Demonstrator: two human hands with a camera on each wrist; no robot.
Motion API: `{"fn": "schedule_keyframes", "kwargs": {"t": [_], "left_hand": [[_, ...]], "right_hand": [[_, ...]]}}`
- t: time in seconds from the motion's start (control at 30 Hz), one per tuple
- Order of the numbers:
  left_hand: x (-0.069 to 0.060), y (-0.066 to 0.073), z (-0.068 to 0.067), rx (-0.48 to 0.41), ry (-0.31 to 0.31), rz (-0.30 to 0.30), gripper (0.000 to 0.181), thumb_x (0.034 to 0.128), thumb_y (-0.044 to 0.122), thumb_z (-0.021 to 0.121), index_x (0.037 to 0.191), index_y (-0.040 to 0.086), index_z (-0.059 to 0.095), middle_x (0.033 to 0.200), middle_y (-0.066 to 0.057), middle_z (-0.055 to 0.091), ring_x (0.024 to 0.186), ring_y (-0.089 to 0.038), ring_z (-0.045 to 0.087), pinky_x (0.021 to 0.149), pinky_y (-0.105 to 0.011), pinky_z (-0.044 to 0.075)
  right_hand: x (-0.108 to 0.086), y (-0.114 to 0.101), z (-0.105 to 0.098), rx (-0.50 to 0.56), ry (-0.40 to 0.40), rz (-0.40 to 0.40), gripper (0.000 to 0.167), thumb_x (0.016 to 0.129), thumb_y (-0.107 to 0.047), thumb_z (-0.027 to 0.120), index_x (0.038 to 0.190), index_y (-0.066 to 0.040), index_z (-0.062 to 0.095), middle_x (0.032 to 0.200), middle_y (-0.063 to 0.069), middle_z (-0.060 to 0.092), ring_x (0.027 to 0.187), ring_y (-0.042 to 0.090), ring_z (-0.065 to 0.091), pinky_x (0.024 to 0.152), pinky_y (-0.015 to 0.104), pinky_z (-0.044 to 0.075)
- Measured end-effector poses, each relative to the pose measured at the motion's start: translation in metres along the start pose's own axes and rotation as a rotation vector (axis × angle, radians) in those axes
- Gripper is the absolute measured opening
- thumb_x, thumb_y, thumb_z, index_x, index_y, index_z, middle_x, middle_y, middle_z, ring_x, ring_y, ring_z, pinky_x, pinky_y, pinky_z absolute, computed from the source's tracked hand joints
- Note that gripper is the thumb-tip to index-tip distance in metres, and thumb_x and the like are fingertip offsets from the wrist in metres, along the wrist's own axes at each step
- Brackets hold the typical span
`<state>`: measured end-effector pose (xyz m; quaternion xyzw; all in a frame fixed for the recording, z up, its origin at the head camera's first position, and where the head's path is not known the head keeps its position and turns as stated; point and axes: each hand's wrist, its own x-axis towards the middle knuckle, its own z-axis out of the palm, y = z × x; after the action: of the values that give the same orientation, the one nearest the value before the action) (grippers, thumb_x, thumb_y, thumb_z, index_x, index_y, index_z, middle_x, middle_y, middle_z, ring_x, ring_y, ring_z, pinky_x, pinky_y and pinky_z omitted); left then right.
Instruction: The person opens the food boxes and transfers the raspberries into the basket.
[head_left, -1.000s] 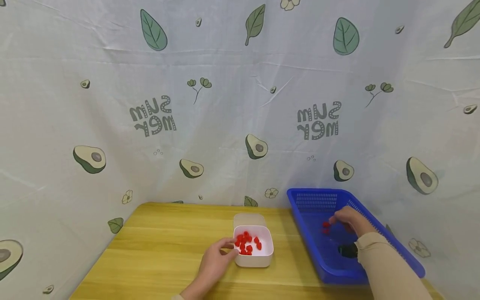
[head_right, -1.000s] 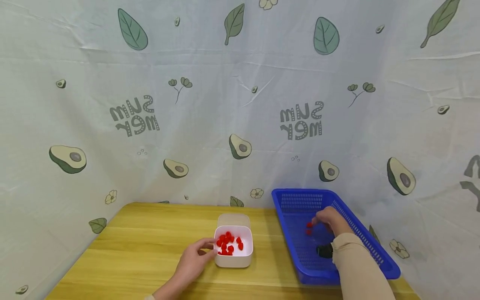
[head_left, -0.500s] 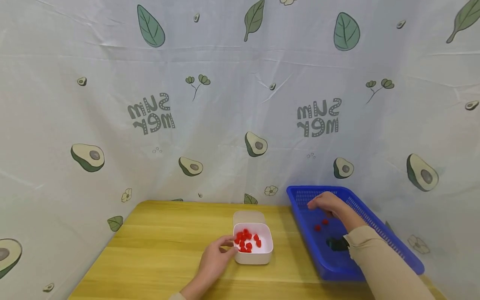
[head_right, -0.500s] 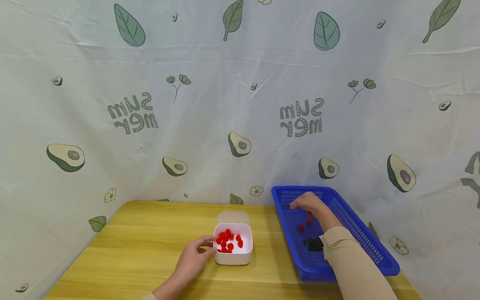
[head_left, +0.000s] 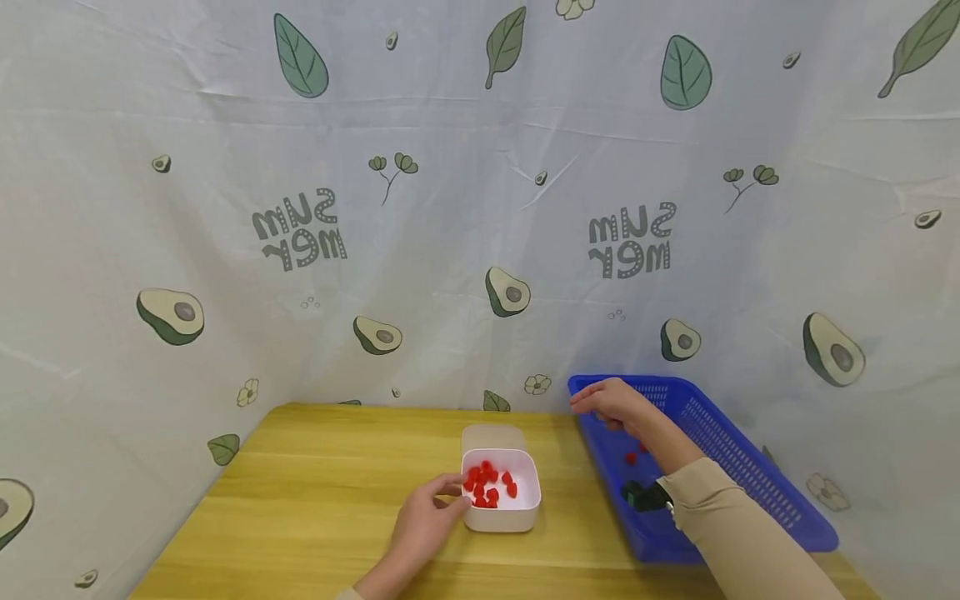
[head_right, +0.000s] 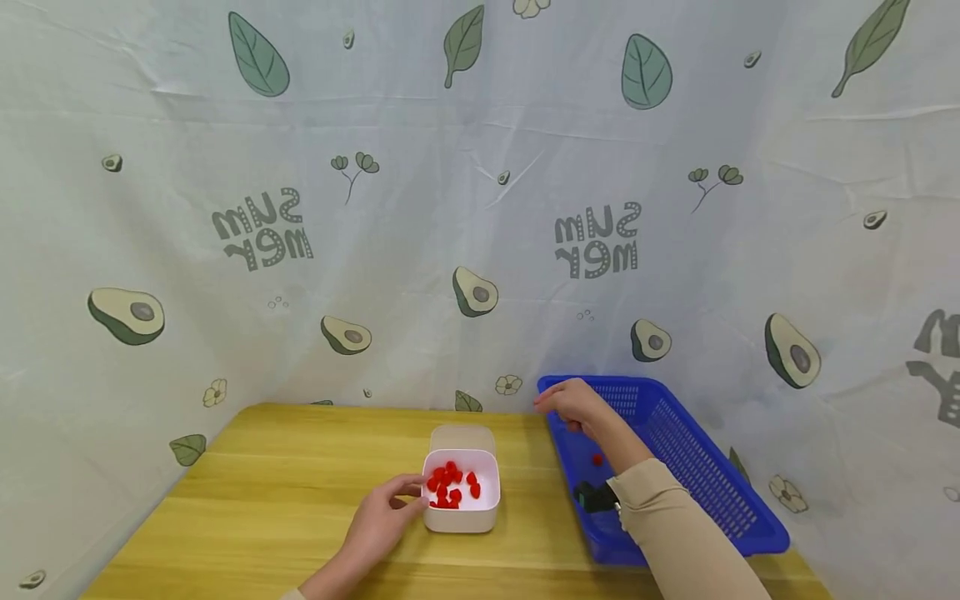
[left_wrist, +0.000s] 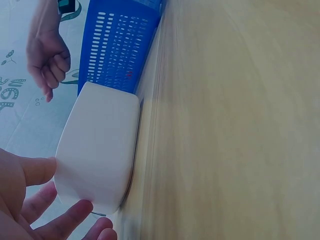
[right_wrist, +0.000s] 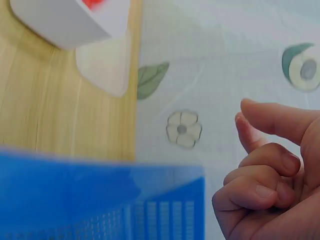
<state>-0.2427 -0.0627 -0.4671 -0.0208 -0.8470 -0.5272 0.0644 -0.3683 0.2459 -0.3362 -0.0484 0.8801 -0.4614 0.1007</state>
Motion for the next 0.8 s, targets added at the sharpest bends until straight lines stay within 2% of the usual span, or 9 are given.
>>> {"fn": "schedule_keyframes", "kwargs": {"t": [0.23,0.53,0.8], "left_hand": [[0.0,-0.003,-0.001,-0.012,-0.007,0.001,0.035,0.0916,0.027,0.074,0.125,0.017,0.07,0.11,0.0,0.071,0.09,-0.016,0.063,0.073,-0.033,0.053],[0.001,-0.003,-0.001,0.0,-0.021,0.001,0.034,0.0923,0.024,0.073,0.125,0.016,0.069,0.11,-0.001,0.071,0.09,-0.017,0.063,0.076,-0.034,0.054],[0.001,-0.005,-0.001,0.005,-0.013,0.011,0.035,0.0916,0.026,0.074,0.125,0.017,0.07,0.108,0.0,0.072,0.089,-0.016,0.064,0.073,-0.033,0.053]], "right_hand": [[-0.002,-0.016,0.019,0.03,-0.01,-0.007,0.039,0.087,-0.017,0.075,0.12,0.002,0.07,0.049,-0.008,0.031,0.044,0.009,0.024,0.046,0.025,0.025],[-0.005,-0.025,0.044,0.051,-0.022,0.008,0.036,0.086,-0.015,0.075,0.117,0.002,0.072,0.053,-0.008,0.028,0.045,0.009,0.026,0.046,0.023,0.027],[-0.004,-0.026,0.066,0.138,-0.091,0.01,0.033,0.086,-0.013,0.075,0.115,0.004,0.072,0.052,-0.007,0.029,0.045,0.008,0.023,0.045,0.023,0.023]]}}
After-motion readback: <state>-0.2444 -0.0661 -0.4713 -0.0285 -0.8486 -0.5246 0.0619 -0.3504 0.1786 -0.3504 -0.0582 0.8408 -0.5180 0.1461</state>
